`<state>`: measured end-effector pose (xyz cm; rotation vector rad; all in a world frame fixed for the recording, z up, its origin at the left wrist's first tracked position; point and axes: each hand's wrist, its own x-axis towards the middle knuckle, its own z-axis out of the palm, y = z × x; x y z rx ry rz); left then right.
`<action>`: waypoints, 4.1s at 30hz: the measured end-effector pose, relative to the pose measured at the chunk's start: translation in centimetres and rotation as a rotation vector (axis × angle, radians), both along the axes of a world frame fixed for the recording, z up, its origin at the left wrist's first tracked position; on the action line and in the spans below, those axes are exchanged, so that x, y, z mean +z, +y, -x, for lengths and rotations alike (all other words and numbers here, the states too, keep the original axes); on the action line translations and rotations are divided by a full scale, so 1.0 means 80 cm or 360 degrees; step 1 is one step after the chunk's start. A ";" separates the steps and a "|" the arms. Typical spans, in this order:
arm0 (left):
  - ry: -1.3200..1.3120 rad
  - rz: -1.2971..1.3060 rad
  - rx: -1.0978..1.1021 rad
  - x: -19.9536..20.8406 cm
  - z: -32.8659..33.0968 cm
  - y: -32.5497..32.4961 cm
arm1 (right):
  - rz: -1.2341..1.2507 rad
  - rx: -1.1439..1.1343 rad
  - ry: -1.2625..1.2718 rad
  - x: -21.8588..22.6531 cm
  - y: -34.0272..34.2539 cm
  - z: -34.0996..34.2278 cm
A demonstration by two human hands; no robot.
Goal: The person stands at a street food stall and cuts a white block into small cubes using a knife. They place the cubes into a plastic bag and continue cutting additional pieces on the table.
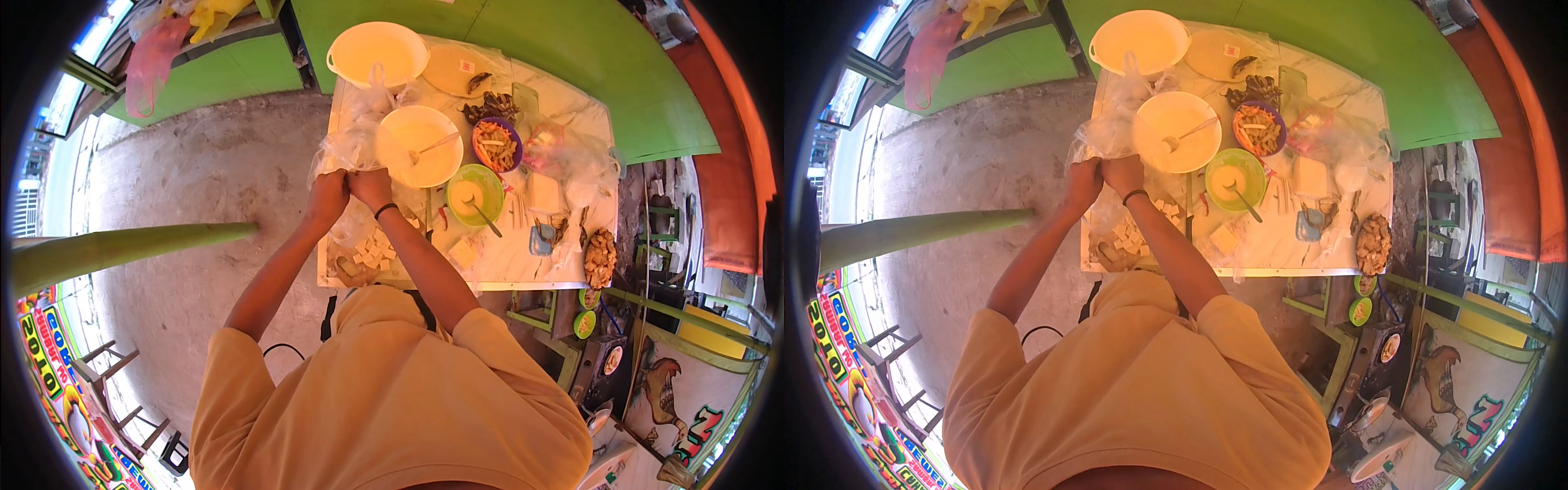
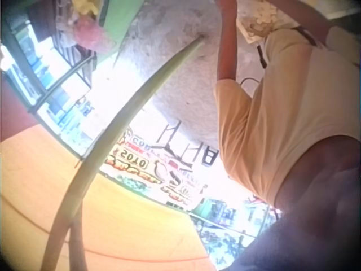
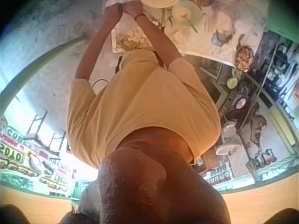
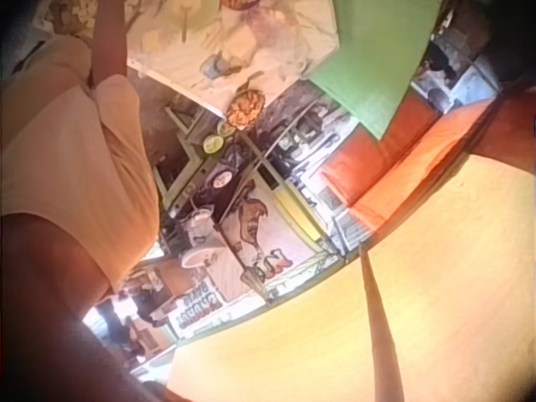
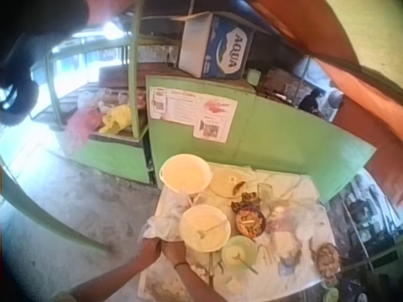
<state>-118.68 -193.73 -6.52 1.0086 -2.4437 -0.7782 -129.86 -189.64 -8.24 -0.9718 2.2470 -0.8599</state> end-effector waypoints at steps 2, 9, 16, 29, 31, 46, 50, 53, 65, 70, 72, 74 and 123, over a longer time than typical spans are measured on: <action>-0.0055 -0.0002 0.0058 0.004 -0.003 0.001 | -0.0043 -0.0006 -0.0110 0.015 0.004 -0.002; 0.0071 -0.0280 0.0025 0.024 -0.003 -0.017 | 0.0152 0.0225 -0.0343 0.036 0.014 0.018; 0.0030 -0.0298 0.0145 0.013 -0.010 -0.027 | 0.0169 0.0282 -0.0474 0.042 0.017 0.014; 0.0008 -0.0367 0.0134 0.046 -0.005 -0.025 | 0.0205 0.0126 -0.0754 0.034 0.014 0.018; 0.0023 -0.0367 0.0087 0.048 -0.003 -0.020 | 0.0186 0.0101 -0.0715 0.034 0.015 0.019; 0.0111 -0.0234 0.0222 0.036 -0.004 -0.027 | 0.0274 0.0251 -0.0604 0.030 0.021 0.024; 0.0139 -0.0220 0.0257 0.045 -0.004 -0.026 | 0.0201 0.0267 -0.0669 0.041 0.026 0.028; 0.0101 -0.0141 0.0235 0.044 -0.005 -0.030 | 0.0243 0.0269 -0.0665 0.033 0.029 0.032; -0.0009 -0.0174 0.0000 0.072 -0.004 -0.002 | 0.0393 0.0283 -0.0416 0.045 0.020 0.019; -0.0065 -0.0178 -0.0066 0.047 -0.011 -0.015 | 0.0409 0.0433 0.0017 -0.018 0.017 0.029; -0.0063 -0.0067 -0.0045 0.039 -0.017 -0.015 | 0.0306 0.0485 -0.0039 -0.019 0.020 0.031; -0.0210 -0.0015 0.0031 0.036 -0.023 -0.018 | 0.0141 0.0536 -0.0213 -0.007 0.021 0.030; -0.0300 -0.0149 0.0119 0.055 -0.026 -0.050 | 0.0125 0.0407 -0.0645 0.069 0.063 0.059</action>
